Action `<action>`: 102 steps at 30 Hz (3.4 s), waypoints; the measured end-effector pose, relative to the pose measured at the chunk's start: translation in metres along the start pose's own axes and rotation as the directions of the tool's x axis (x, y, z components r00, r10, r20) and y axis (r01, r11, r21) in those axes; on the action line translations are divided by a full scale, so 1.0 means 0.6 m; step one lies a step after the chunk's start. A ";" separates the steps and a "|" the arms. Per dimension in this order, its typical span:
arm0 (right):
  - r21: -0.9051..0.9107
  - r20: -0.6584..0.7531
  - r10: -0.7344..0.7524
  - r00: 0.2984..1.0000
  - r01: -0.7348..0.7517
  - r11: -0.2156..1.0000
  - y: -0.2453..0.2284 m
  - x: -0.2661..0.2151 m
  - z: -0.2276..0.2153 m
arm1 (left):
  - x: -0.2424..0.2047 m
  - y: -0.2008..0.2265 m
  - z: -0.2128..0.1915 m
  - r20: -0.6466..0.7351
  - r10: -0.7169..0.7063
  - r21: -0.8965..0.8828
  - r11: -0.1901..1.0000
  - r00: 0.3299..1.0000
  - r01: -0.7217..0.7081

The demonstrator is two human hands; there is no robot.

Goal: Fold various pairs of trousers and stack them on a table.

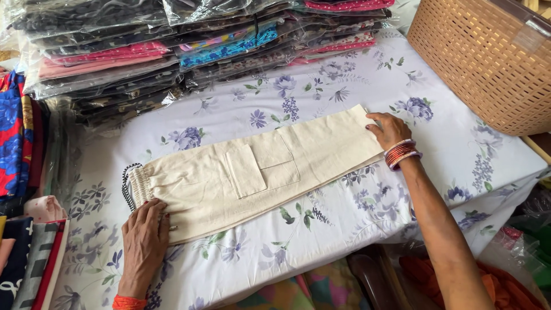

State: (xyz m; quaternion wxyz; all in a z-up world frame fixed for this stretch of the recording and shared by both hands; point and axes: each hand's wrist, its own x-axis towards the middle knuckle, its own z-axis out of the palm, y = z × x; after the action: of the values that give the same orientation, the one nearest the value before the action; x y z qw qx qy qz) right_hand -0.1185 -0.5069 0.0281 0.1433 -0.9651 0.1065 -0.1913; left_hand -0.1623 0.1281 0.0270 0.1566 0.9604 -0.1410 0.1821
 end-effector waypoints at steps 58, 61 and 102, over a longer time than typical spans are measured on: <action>-0.046 0.217 -0.179 0.960 0.193 0.980 0.042 -0.090 -0.103 | 0.070 0.092 0.054 0.070 0.229 -0.147 0.965 0.971 -0.217; -0.084 0.212 -0.227 0.950 0.249 0.965 0.046 -0.093 -0.097 | 0.068 0.089 0.056 0.055 0.235 -0.144 0.964 0.970 -0.226; -0.360 0.135 -0.381 0.915 0.404 0.841 -0.060 -0.092 -0.063 | 0.065 0.095 0.051 0.046 0.230 -0.144 0.964 0.972 -0.221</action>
State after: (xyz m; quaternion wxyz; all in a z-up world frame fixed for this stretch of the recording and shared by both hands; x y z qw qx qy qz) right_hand -0.1778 -0.4676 0.0543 -0.0855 -0.9807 -0.0624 -0.1642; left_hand -0.1369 0.0570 0.0294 0.1966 0.9301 -0.2665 0.1587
